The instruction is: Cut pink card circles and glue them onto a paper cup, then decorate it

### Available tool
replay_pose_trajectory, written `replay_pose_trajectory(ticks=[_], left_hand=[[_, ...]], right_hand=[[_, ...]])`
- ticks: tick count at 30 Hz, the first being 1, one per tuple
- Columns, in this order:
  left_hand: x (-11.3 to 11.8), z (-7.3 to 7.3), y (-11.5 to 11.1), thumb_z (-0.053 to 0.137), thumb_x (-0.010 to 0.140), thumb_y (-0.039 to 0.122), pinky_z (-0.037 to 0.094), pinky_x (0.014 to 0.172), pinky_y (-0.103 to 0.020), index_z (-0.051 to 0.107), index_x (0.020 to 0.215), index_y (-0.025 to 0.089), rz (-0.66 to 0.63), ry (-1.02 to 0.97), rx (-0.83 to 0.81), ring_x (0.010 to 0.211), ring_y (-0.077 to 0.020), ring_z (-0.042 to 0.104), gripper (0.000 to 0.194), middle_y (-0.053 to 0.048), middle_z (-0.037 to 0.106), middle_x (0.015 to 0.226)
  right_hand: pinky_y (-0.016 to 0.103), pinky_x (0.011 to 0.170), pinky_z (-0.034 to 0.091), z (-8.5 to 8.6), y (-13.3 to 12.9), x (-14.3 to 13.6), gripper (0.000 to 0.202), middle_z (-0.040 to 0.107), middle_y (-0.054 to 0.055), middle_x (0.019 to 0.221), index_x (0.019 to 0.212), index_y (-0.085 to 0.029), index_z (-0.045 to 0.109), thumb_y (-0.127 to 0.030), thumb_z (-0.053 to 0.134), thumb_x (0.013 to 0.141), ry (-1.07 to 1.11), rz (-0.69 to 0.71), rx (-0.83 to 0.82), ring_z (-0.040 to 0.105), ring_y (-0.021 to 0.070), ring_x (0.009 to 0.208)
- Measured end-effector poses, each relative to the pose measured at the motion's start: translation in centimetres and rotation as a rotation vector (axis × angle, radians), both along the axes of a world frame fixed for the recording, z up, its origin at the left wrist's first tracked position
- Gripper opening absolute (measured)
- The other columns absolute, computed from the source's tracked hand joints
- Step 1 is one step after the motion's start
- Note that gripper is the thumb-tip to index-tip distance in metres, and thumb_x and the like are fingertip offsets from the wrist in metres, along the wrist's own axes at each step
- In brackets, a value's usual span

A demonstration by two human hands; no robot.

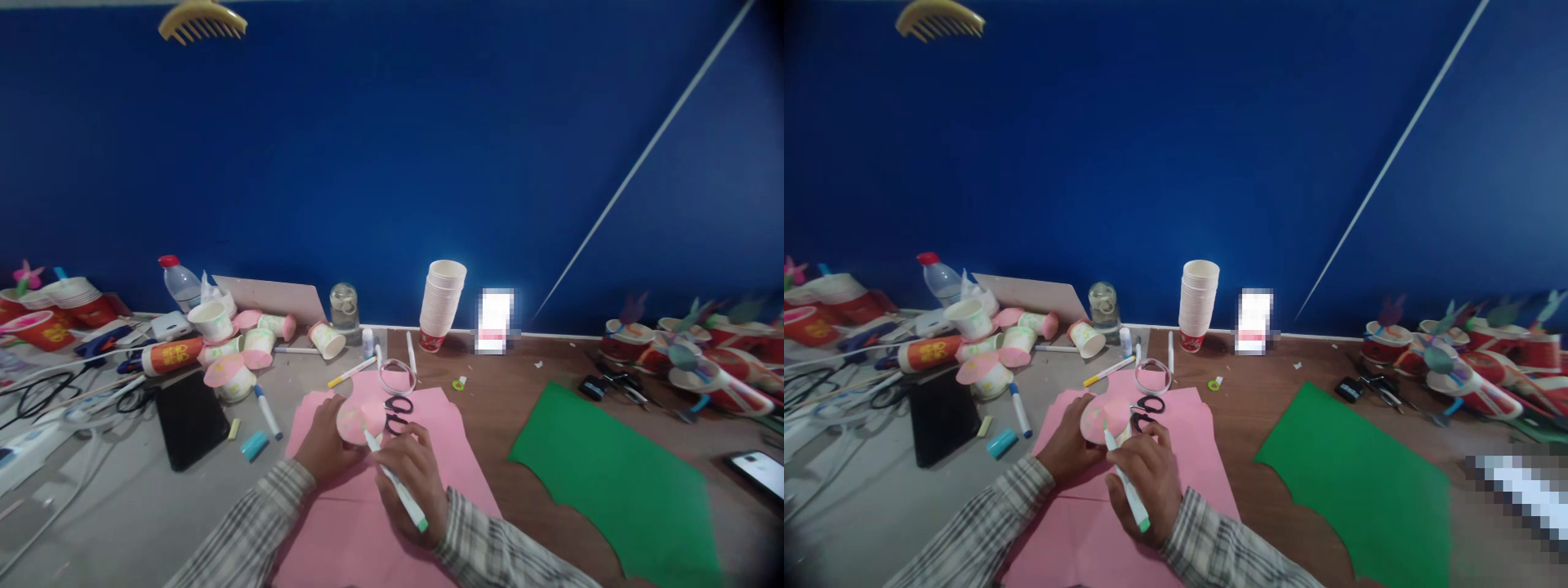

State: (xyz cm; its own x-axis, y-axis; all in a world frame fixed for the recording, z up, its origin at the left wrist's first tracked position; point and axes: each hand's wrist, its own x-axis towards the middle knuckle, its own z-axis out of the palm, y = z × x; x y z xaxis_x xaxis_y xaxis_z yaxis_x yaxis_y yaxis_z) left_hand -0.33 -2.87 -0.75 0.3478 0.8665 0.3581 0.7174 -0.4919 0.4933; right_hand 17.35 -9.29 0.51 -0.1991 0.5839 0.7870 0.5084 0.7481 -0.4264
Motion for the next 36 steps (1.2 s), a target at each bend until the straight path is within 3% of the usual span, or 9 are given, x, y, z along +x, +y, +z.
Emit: replay_pose_trajectory(ticks=[12, 28, 36], left_hand=[[-0.16, -0.56, 0.23, 0.068, 0.054, 0.031, 0.046, 0.081, -0.048, 0.056, 0.098, 0.026, 0.017, 0.015, -0.013, 0.094, -0.0314, 0.053, 0.046, -0.007, 0.057, 0.100], [-0.08, -0.26, 0.15, 0.069, 0.053, 0.032, 0.046, 0.080, -0.046, 0.058, 0.094, 0.026, 0.007, 0.014, -0.018, 0.092, -0.0302, 0.053, 0.043, -0.006, 0.058, 0.099], [-0.14, -0.58, 0.25, 0.071, 0.049, 0.031, 0.045, 0.080, -0.047, 0.054, 0.098, 0.024, 0.026, -0.019, -0.023, 0.092, -0.0311, 0.054, 0.052, -0.007, 0.057, 0.099]], right_hand=[[0.044, 0.077, 0.047, 0.00, -0.03, 0.00, 0.025, 0.068, 0.000, 0.075, 0.093, -0.024, 0.061, -0.015, 0.059, 0.069, -0.016, -0.018, -0.004, 0.062, 0.0190, 0.066], [0.044, 0.077, 0.047, 0.17, 0.03, -0.04, 0.026, 0.067, 0.000, 0.075, 0.093, -0.025, 0.061, -0.014, 0.060, 0.069, -0.014, -0.022, -0.025, 0.062, 0.0192, 0.066], [0.043, 0.079, 0.046, 0.14, -0.05, -0.07, 0.024, 0.068, 0.000, 0.075, 0.092, -0.023, 0.061, -0.015, 0.061, 0.069, -0.018, -0.014, 0.012, 0.062, 0.0180, 0.067]])
